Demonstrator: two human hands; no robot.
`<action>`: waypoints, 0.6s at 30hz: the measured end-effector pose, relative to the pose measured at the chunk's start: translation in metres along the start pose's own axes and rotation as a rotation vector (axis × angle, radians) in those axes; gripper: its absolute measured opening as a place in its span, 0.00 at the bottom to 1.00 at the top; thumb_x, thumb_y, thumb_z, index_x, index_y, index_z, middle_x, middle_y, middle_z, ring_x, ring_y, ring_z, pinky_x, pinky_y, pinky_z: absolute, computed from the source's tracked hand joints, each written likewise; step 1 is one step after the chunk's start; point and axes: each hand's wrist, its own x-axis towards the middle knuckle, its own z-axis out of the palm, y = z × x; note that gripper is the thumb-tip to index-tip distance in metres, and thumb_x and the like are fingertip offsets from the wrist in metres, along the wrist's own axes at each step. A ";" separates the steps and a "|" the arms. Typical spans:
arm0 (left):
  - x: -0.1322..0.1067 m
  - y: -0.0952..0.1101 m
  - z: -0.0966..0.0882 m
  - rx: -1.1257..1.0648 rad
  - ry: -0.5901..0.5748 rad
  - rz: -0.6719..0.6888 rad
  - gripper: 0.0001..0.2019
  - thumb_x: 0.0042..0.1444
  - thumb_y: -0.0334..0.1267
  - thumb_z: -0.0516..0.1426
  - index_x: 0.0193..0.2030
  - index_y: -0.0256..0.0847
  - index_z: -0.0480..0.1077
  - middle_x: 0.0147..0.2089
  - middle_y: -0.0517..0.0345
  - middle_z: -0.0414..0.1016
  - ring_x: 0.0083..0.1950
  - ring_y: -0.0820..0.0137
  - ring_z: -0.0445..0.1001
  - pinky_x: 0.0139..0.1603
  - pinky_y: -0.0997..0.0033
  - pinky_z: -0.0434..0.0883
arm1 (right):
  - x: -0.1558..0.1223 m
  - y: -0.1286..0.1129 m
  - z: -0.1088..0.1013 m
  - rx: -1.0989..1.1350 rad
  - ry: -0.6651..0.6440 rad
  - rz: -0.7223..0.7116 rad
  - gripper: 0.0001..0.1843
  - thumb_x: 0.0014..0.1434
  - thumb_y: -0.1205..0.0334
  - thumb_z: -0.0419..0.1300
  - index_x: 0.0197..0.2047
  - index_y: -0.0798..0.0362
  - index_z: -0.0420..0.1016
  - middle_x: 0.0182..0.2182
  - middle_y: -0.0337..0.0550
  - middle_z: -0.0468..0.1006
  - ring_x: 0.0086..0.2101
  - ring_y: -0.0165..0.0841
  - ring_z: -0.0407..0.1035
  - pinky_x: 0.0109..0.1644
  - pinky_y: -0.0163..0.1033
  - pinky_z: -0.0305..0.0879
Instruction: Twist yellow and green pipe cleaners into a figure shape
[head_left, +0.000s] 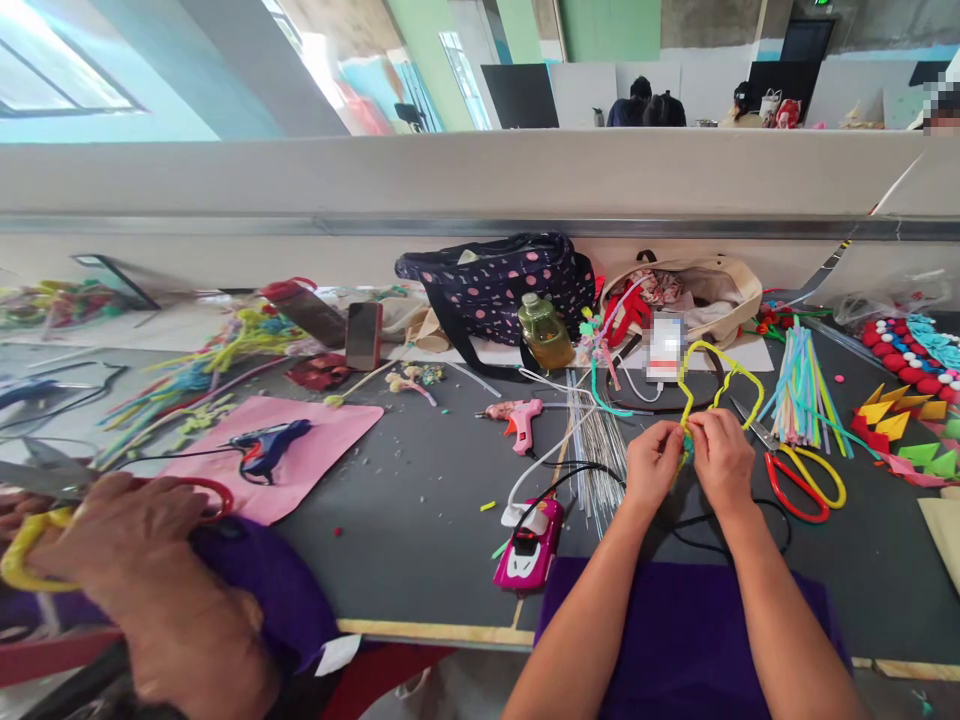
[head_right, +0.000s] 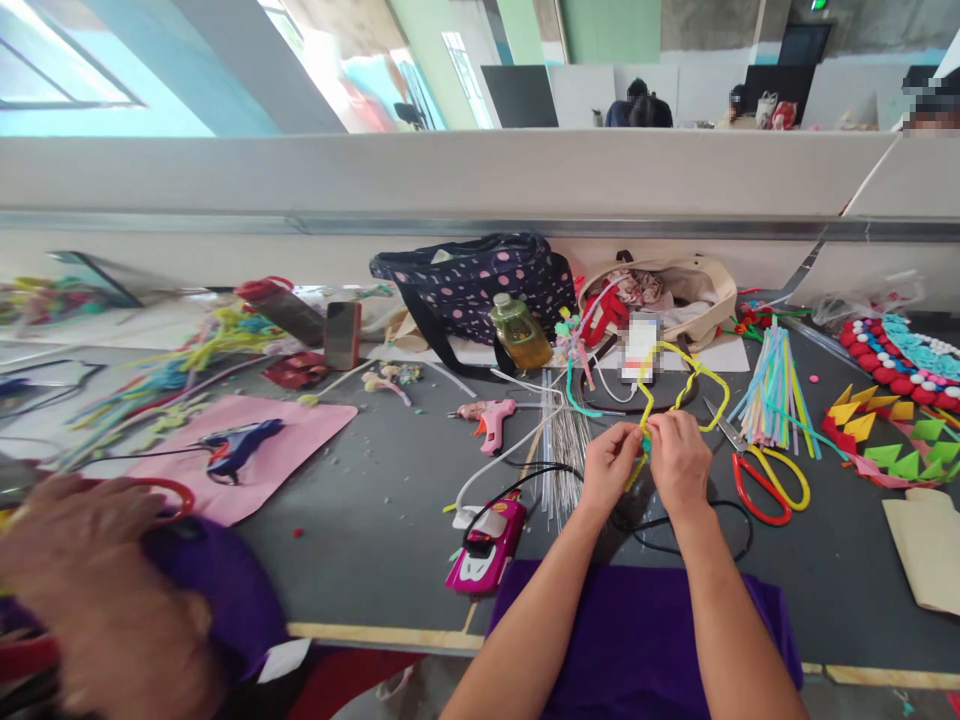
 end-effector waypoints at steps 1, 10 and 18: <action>0.000 0.001 0.001 0.012 0.022 0.003 0.14 0.60 0.45 0.54 0.34 0.40 0.76 0.27 0.59 0.74 0.28 0.72 0.68 0.31 0.76 0.63 | 0.000 -0.002 0.000 0.006 0.015 0.019 0.09 0.66 0.62 0.52 0.38 0.50 0.73 0.34 0.45 0.74 0.38 0.36 0.67 0.41 0.38 0.61; -0.004 0.000 0.005 -0.003 0.075 0.039 0.13 0.61 0.43 0.53 0.40 0.41 0.77 0.35 0.55 0.79 0.34 0.69 0.73 0.37 0.74 0.67 | -0.001 -0.011 0.000 0.258 0.036 0.138 0.11 0.63 0.60 0.54 0.40 0.50 0.78 0.34 0.46 0.74 0.38 0.36 0.68 0.44 0.42 0.65; -0.004 0.001 0.004 0.057 0.096 0.127 0.11 0.61 0.39 0.53 0.40 0.42 0.77 0.36 0.55 0.79 0.36 0.69 0.74 0.39 0.72 0.68 | 0.001 -0.009 0.003 0.823 -0.125 0.614 0.14 0.55 0.52 0.61 0.38 0.52 0.80 0.31 0.43 0.79 0.29 0.33 0.69 0.33 0.36 0.65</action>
